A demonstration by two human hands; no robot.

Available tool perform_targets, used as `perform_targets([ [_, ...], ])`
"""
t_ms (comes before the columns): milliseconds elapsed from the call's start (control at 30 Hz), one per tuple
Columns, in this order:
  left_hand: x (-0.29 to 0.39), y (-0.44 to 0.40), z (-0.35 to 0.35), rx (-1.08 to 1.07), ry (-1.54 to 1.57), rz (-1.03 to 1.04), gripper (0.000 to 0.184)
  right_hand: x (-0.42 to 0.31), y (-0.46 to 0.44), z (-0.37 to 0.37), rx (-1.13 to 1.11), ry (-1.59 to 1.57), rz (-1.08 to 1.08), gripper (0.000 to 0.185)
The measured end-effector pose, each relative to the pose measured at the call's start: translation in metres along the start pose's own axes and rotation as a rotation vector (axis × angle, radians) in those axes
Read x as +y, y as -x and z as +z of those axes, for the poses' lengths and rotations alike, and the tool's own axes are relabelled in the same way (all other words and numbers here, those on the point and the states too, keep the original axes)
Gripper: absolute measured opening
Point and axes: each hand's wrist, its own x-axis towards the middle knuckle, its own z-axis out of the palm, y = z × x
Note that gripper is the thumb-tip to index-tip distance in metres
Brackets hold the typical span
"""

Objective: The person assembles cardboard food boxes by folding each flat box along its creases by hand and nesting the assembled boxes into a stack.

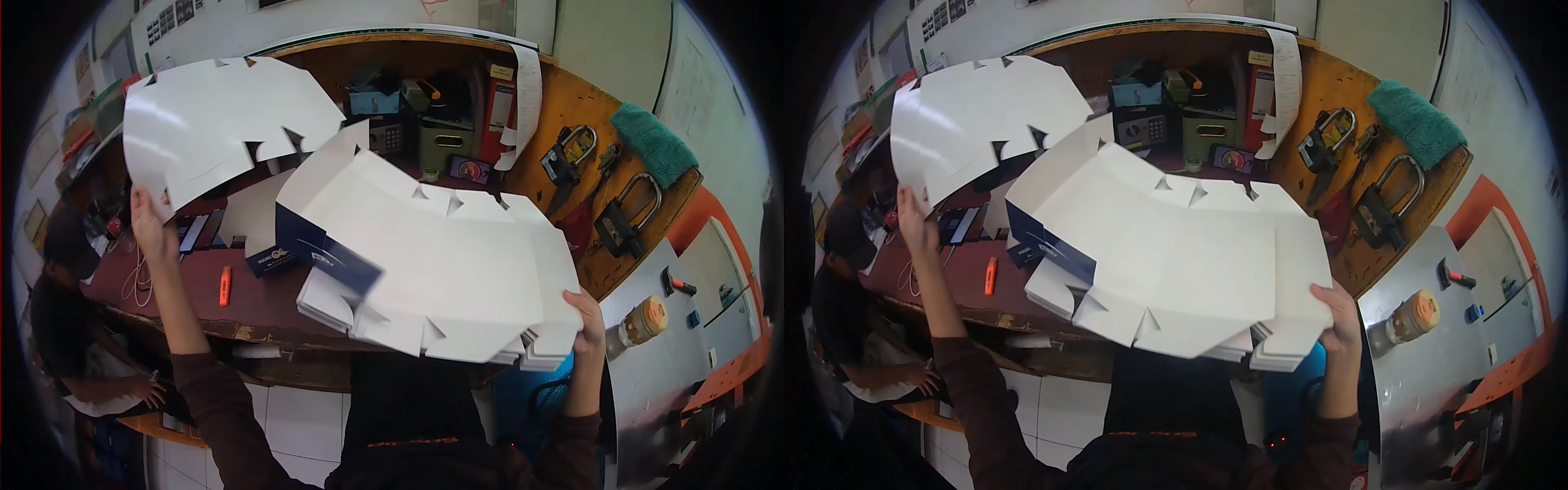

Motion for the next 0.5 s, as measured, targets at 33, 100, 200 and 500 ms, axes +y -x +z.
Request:
perform_targets([
  [33, -0.007, -0.002, 0.008, -0.032, -0.012, 0.004, 0.022, -0.001, 0.008, 0.002, -0.013, -0.006, 0.002, 0.041],
  [100, -0.021, 0.002, 0.036, -0.050, -0.168, 0.059, 0.025, -0.001, 0.022, 0.000, 0.002, -0.001, 0.007, 0.042],
  [200, -0.036, 0.024, 0.085, -0.278, -0.325, 0.146, 0.027, 0.000, 0.044, 0.004, 0.051, 0.017, -0.011, 0.042],
  [500, -0.118, 0.085, 0.120, -0.616, -0.756, 0.318, 0.024, -0.012, 0.102, 0.011, 0.044, -0.028, -0.033, 0.041],
])
